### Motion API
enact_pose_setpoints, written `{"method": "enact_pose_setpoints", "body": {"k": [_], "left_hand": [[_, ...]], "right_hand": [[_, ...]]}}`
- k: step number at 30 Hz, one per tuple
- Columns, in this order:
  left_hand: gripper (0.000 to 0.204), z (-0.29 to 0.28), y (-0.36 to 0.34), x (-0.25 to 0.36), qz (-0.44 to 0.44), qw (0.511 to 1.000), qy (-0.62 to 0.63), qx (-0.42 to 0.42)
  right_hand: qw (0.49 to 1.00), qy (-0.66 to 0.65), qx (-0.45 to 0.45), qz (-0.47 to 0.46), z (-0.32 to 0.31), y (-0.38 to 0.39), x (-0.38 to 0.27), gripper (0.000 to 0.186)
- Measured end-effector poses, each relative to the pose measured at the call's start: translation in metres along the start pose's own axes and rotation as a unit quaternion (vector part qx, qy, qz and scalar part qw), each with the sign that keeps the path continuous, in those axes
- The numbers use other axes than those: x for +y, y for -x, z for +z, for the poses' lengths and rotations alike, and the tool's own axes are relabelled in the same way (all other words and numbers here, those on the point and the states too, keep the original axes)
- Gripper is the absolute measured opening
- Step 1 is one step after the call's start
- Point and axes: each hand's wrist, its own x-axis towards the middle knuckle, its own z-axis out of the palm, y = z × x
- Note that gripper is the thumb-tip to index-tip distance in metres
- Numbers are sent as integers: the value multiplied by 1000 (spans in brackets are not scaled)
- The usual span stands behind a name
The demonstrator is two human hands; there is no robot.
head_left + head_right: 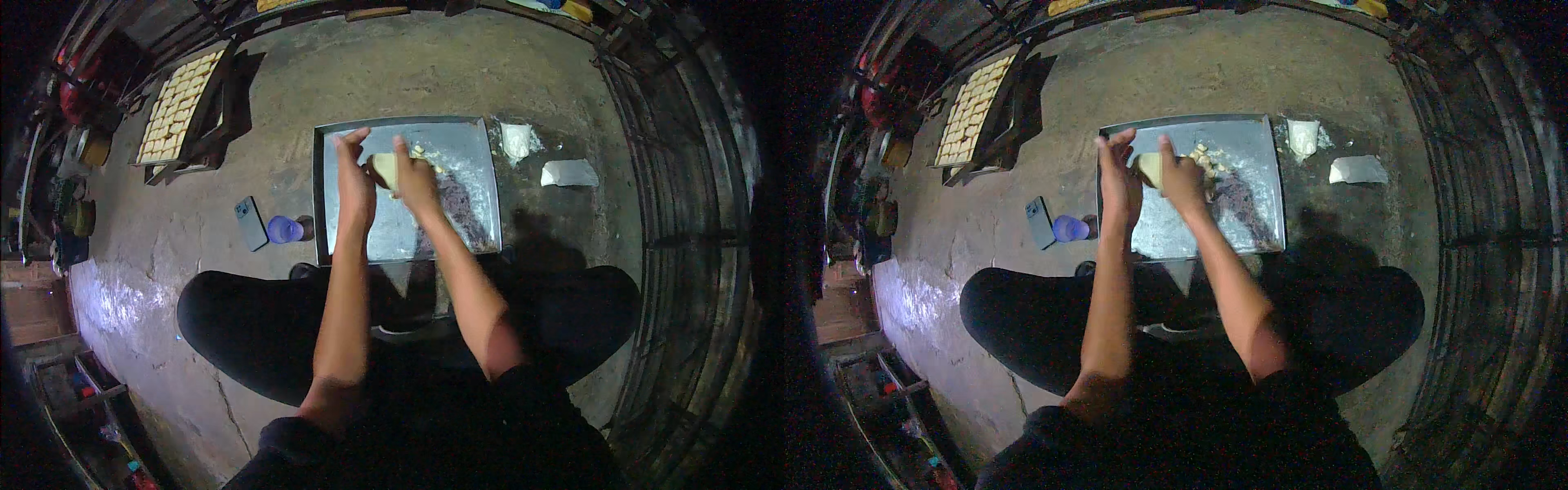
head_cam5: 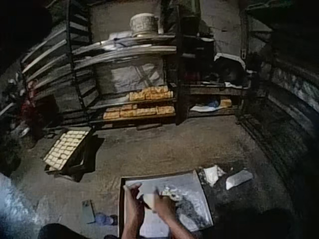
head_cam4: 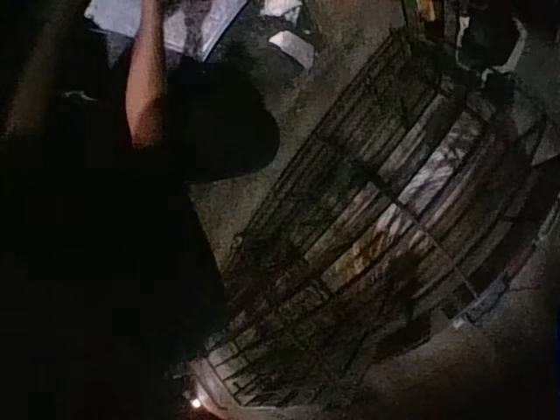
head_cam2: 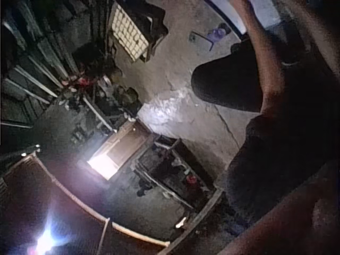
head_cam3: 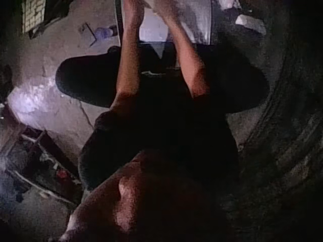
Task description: The person shapes dough into small balls by hand and places them onto a metal tray.
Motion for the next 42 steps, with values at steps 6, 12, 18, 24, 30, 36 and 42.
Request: {"method": "enact_pose_setpoints", "body": {"k": [6,12,18,24,30,36,42], "left_hand": [[56,21,17,-13,-72,984,4,-161],[44,1,10,-23,-173,969,173,-41],[39,-42,-12,-49,-232,907,349,44],[45,-73,-30,-43,-237,883,405,-26],[57,-75,-33,-6,-204,894,398,18],[60,-50,-13,31,-80,944,319,-12],[55,-7,2,47,22,998,-39,-47]], "right_hand": [[983,-113,139,38,4,-25,13,73],[981,130,69,-126,27,8,22,69],[968,184,-17,-170,39,36,1,61],[962,181,-67,-195,43,45,1,67],[964,146,-137,-176,42,52,-8,75],[961,92,-71,-250,37,52,-19,56],[966,-54,25,-253,30,29,-20,63]]}}
